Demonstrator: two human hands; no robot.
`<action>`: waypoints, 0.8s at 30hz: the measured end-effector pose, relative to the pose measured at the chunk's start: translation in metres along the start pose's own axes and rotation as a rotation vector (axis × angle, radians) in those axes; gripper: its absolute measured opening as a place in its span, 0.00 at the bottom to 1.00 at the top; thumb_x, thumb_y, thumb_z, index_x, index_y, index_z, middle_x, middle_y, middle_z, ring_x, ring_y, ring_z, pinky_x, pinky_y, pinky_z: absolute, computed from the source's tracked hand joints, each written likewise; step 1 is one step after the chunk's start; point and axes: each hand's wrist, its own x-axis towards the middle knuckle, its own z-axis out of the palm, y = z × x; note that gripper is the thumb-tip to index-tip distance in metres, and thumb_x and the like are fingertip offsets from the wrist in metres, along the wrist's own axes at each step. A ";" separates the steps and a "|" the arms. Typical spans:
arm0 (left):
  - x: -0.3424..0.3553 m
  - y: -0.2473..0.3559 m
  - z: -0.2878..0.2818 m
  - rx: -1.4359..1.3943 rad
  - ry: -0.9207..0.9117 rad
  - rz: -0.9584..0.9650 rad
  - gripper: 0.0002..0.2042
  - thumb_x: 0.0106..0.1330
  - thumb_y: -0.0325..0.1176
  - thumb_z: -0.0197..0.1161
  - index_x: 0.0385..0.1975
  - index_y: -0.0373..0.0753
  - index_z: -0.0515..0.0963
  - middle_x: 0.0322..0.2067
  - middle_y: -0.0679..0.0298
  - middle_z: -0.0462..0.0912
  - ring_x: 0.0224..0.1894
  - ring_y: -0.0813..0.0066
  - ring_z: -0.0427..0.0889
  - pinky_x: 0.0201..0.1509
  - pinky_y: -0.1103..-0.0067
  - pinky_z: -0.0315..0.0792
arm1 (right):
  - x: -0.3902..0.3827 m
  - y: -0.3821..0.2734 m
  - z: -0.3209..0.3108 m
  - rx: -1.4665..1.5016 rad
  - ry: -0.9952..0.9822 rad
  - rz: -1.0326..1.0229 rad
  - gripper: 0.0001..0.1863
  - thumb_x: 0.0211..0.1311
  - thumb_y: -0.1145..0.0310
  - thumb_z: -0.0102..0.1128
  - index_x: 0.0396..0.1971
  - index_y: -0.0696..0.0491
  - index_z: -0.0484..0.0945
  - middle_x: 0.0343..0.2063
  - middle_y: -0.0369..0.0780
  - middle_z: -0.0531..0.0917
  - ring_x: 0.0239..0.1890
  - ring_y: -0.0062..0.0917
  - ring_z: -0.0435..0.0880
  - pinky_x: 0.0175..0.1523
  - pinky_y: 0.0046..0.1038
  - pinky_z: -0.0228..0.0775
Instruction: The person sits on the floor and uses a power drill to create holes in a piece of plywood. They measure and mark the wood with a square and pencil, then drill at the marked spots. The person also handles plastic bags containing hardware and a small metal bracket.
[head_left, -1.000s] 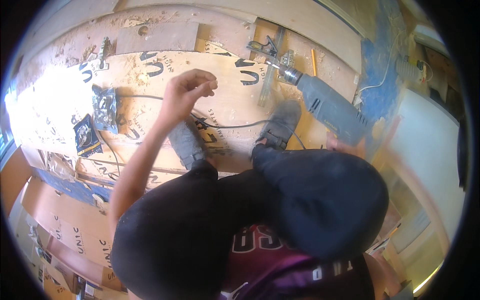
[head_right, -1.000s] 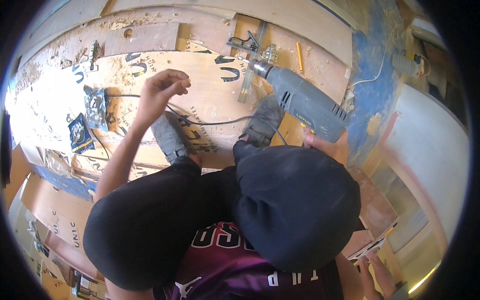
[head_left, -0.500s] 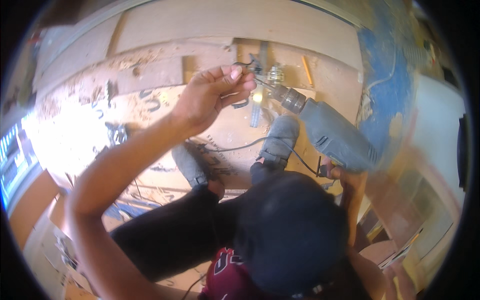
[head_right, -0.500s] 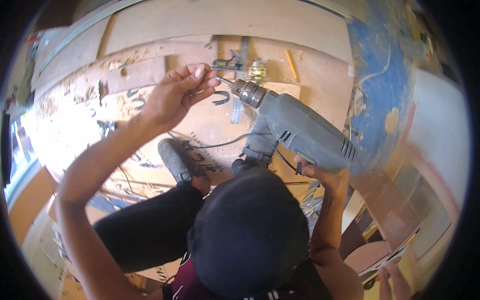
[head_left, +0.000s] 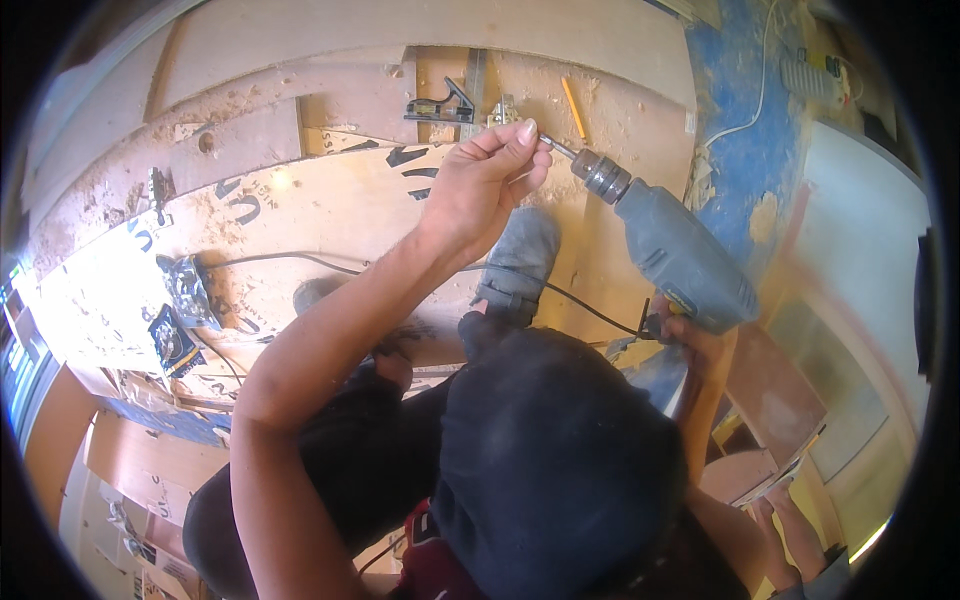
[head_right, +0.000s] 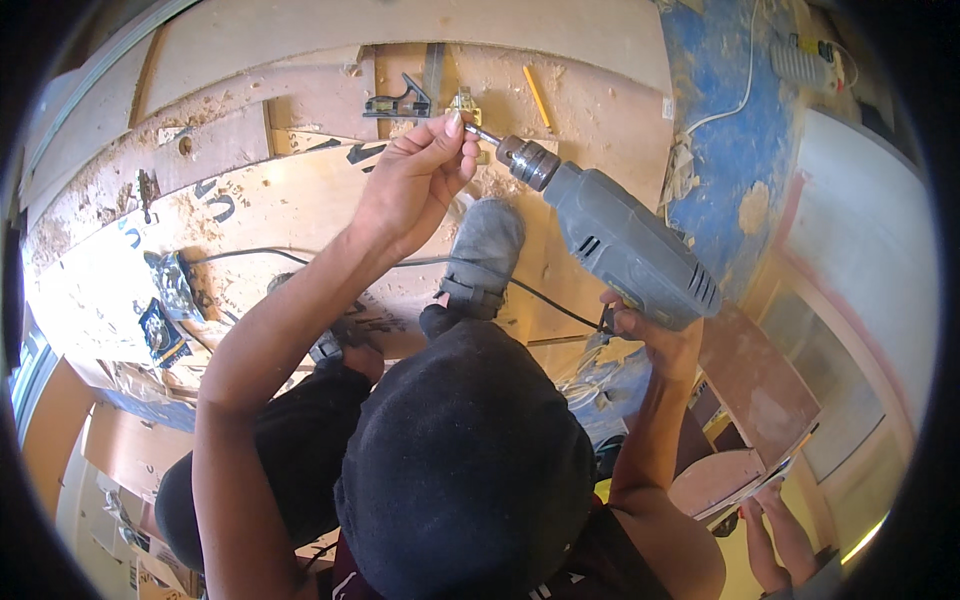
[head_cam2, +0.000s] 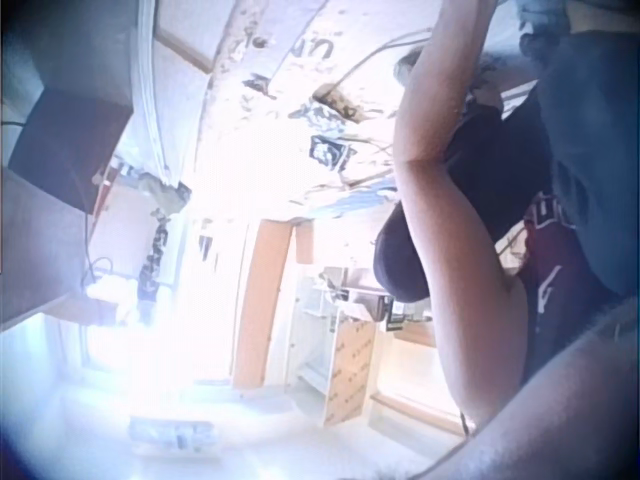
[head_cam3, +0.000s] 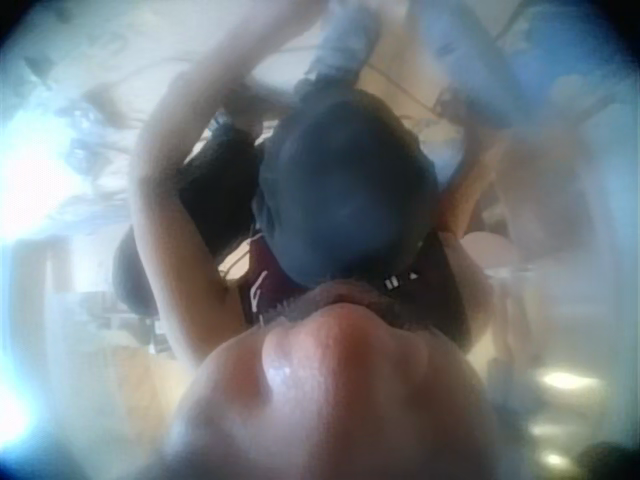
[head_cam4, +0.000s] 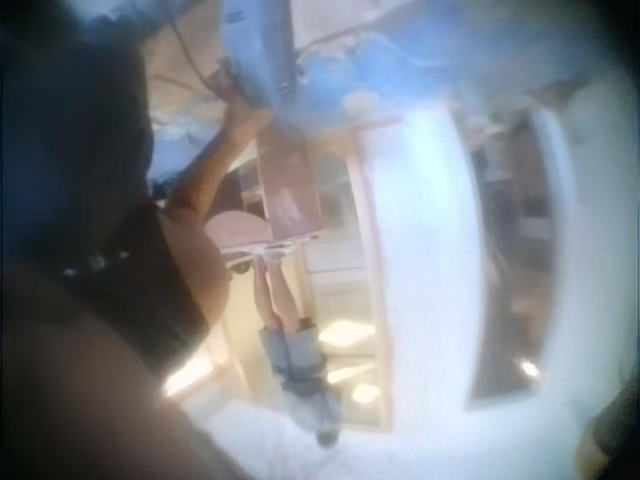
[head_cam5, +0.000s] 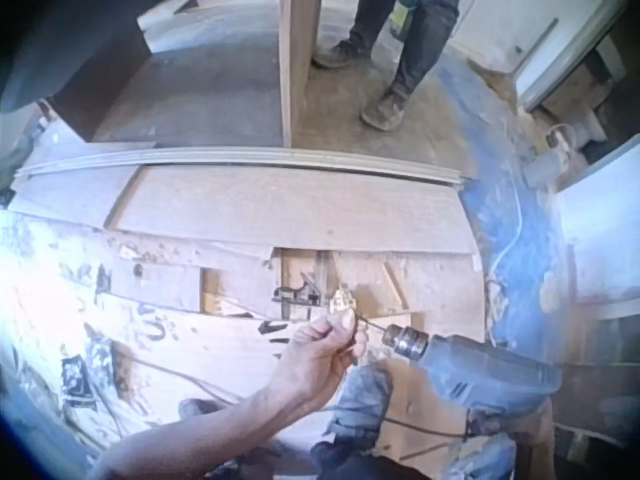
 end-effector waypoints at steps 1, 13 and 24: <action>0.000 -0.002 -0.002 0.011 0.010 0.001 0.08 0.83 0.32 0.59 0.46 0.36 0.83 0.41 0.66 0.86 0.44 0.80 0.85 0.56 0.82 0.81 | -0.001 -0.003 0.002 -0.035 0.022 0.036 0.30 0.49 0.77 0.77 0.55 0.65 0.80 0.38 0.49 0.91 0.33 0.27 0.87 0.39 0.29 0.79; -0.010 -0.086 -0.074 -0.329 0.174 -0.192 0.07 0.84 0.32 0.58 0.50 0.37 0.81 0.42 0.68 0.84 0.44 0.81 0.82 0.54 0.82 0.81 | -0.014 -0.021 0.043 -0.667 -0.065 -0.141 0.29 0.54 0.78 0.74 0.60 0.62 0.81 0.45 0.51 0.92 0.49 0.34 0.93 0.55 0.32 0.81; 0.033 -0.108 -0.086 -0.493 0.323 -0.054 0.10 0.85 0.35 0.54 0.55 0.40 0.79 0.47 0.69 0.84 0.50 0.74 0.80 0.68 0.74 0.69 | 0.031 -0.015 0.106 -0.999 -0.118 -0.103 0.35 0.54 0.80 0.66 0.67 0.58 0.76 0.46 0.58 0.88 0.52 0.55 0.88 0.54 0.43 0.81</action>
